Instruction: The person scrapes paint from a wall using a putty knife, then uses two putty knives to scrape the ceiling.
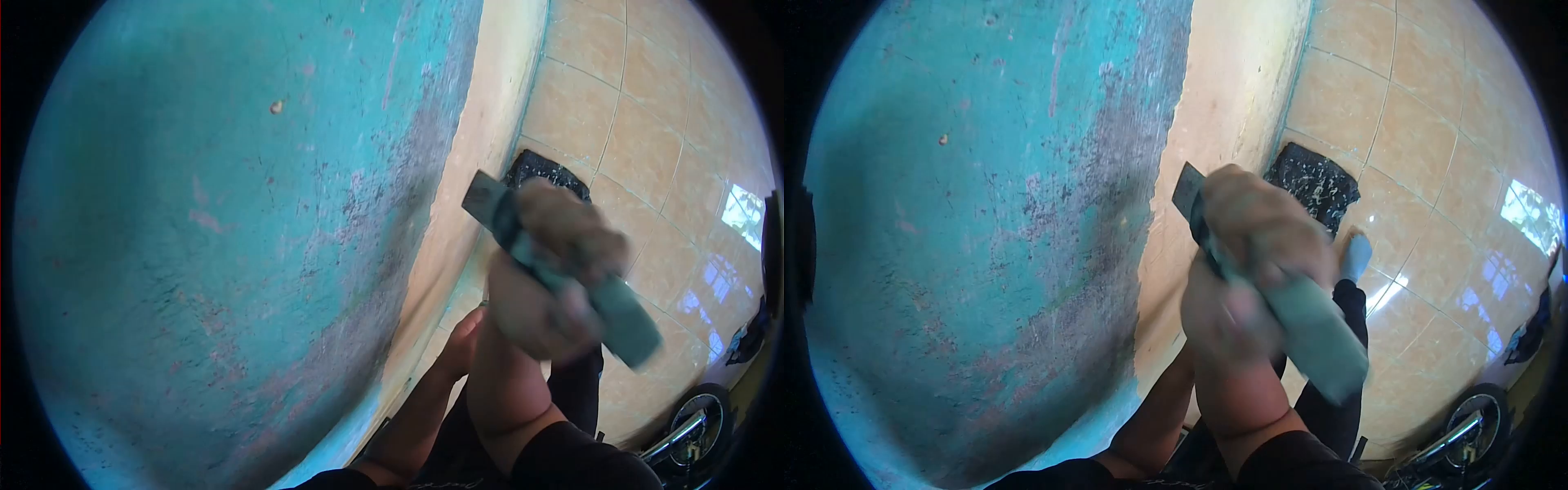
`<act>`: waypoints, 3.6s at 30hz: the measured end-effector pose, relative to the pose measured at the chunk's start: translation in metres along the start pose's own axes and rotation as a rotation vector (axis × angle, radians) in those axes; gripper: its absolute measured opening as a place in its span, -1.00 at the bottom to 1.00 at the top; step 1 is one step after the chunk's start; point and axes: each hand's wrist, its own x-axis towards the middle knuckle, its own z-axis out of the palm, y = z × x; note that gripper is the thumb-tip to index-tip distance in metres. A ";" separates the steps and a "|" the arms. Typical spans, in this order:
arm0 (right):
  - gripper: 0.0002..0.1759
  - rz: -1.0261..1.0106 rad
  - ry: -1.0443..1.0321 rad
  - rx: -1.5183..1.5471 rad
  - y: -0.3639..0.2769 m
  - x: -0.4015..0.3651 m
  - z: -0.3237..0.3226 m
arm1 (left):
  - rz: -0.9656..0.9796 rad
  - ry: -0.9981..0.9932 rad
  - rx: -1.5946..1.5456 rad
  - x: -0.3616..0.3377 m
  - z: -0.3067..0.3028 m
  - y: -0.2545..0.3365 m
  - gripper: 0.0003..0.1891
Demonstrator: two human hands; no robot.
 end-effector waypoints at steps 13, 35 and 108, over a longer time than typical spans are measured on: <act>-0.69 0.056 -0.115 0.080 0.015 -0.026 0.009 | -0.015 -0.014 0.009 0.004 -0.005 0.003 -0.60; -0.73 0.028 0.021 0.057 -0.008 -0.020 0.011 | -0.033 -0.015 0.051 0.005 -0.015 -0.003 -0.58; -0.74 -0.019 -0.062 0.075 0.014 0.051 0.002 | -0.002 -0.018 0.085 0.025 0.009 -0.004 -0.51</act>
